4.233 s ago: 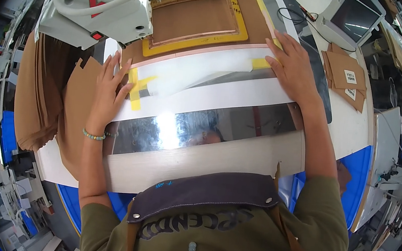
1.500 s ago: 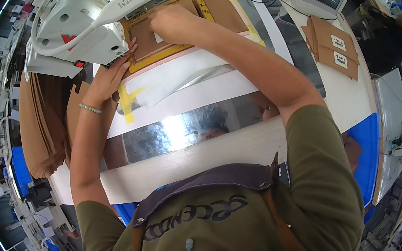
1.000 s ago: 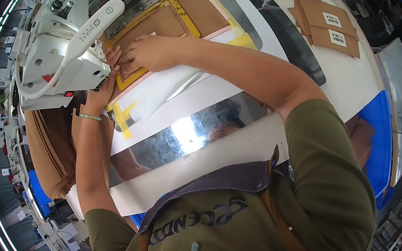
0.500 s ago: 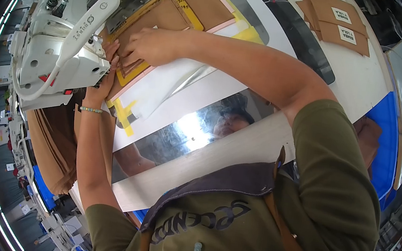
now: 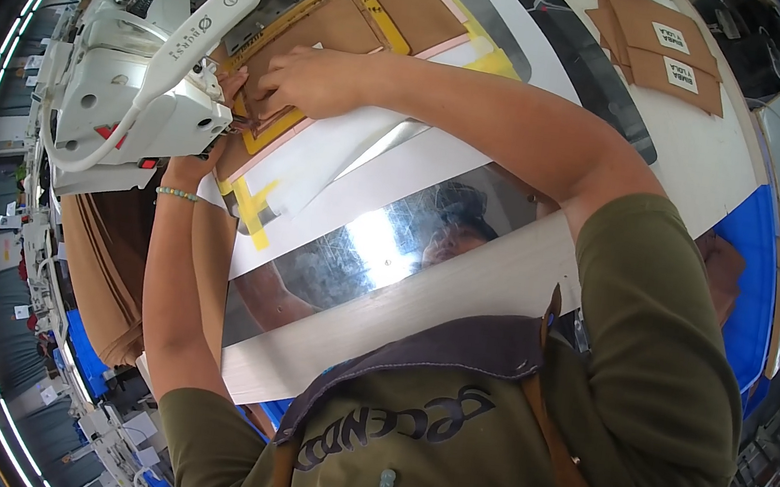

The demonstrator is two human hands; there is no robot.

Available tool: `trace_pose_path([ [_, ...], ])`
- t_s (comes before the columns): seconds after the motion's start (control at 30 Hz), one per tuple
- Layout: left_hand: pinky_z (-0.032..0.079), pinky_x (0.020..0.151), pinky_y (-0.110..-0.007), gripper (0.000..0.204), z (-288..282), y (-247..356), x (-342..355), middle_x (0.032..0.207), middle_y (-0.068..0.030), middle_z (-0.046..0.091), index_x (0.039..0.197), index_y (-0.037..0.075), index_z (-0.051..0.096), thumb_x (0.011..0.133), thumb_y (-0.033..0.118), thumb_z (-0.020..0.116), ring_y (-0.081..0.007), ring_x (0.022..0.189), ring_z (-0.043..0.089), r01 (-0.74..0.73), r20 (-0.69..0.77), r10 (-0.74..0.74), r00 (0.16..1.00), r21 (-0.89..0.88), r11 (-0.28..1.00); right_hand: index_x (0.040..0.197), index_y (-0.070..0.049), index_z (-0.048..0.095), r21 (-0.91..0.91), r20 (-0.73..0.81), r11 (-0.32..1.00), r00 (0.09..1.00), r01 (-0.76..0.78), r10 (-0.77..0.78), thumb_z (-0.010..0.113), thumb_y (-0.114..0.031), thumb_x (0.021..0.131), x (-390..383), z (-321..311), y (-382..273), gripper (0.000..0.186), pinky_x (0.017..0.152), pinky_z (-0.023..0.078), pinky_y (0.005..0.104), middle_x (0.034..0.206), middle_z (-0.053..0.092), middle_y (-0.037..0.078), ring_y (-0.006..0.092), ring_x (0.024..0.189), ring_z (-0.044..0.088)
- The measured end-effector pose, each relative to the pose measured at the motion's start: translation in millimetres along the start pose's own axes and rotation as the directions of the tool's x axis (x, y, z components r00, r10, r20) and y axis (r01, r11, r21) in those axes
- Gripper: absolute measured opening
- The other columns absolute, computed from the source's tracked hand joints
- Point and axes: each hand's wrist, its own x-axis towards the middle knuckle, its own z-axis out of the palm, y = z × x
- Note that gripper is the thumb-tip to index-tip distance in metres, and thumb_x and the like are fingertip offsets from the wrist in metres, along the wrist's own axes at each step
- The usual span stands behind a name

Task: Operating a sewing machine to attach labels to leather panels.

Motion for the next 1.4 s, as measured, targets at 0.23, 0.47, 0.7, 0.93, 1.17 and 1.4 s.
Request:
trace_pose_path([
  [0.23, 0.045, 0.122, -0.035, 0.069, 6, -9, -1, 0.167, -0.0136, 0.049, 0.169, 0.010, 0.029, 0.108, 0.011, 0.060, -0.0245, 0.155, 0.045, 0.209, 0.056, -0.292, 0.955, -0.824, 0.527, 0.142, -0.025, 0.072, 0.027, -0.043, 1.000, 0.999, 0.010, -0.009, 0.063, 0.002, 0.091, 4, 3, 2, 0.059, 0.115, 0.044, 0.0463, 0.150, 0.063, 0.003, 0.0272, 0.138, 0.054],
  [0.47, 0.048, 0.119, -0.034, 0.062, 1, -4, 3, 0.168, -0.0160, 0.048, 0.169, 0.009, 0.027, 0.114, 0.023, 0.052, -0.0247, 0.156, 0.044, 0.011, 0.073, -0.007, 0.997, -0.059, 0.998, 0.134, -0.019, 0.077, 0.059, -0.099, 0.998, 0.995, 0.038, -0.032, 0.063, 0.001, 0.091, -2, 8, 7, 0.050, 0.115, 0.045, 0.0463, 0.146, 0.066, 0.005, 0.0284, 0.136, 0.056],
  [0.7, 0.048, 0.116, -0.038, 0.059, -1, 14, 5, 0.159, -0.0162, 0.058, 0.156, 0.004, 0.049, 0.099, -0.005, 0.064, -0.0295, 0.145, 0.055, -0.019, -0.046, 0.023, 0.999, 0.092, 0.996, 0.132, -0.015, 0.078, 0.170, 0.082, 0.985, 0.997, -0.004, -0.010, 0.064, -0.002, 0.091, 10, -5, 8, 0.045, 0.114, 0.045, 0.0467, 0.143, 0.067, 0.004, 0.0282, 0.134, 0.058],
  [0.93, 0.048, 0.113, -0.044, 0.041, 12, -44, -59, 0.134, -0.0177, 0.071, 0.137, -0.001, 0.067, 0.096, -0.005, 0.064, -0.0342, 0.128, 0.065, 0.099, -0.230, -0.066, 0.971, 0.133, 0.986, 0.133, -0.011, 0.076, -0.074, -0.104, 0.997, 0.995, 0.002, -0.010, 0.061, -0.009, 0.092, 26, 6, 12, 0.043, 0.116, 0.044, 0.0486, 0.150, 0.065, 0.005, 0.0270, 0.137, 0.056],
  [1.17, 0.051, 0.110, -0.043, 0.041, 25, -31, -61, 0.127, -0.0184, 0.075, 0.133, -0.004, 0.069, 0.092, -0.006, 0.064, -0.0347, 0.125, 0.069, 0.309, -0.326, -0.297, 0.897, -0.016, 0.951, 0.133, -0.014, 0.076, -0.019, 0.023, 0.997, 0.997, -0.070, 0.070, 0.062, -0.010, 0.092, 11, -6, -3, 0.044, 0.116, 0.042, 0.0488, 0.153, 0.064, -0.001, 0.0251, 0.139, 0.053],
  [1.4, 0.047, 0.107, -0.031, 0.029, 12, 12, -81, 0.125, -0.0144, 0.075, 0.126, -0.011, 0.068, 0.104, 0.005, 0.057, -0.0195, 0.122, 0.066, 0.462, -0.293, -0.567, 0.770, -0.356, 0.812, 0.136, -0.012, 0.074, 0.100, 0.106, 0.994, 0.994, -0.031, 0.020, 0.062, -0.005, 0.090, 9, -13, -12, 0.048, 0.119, 0.042, 0.0474, 0.153, 0.064, 0.001, 0.0295, 0.139, 0.052],
])
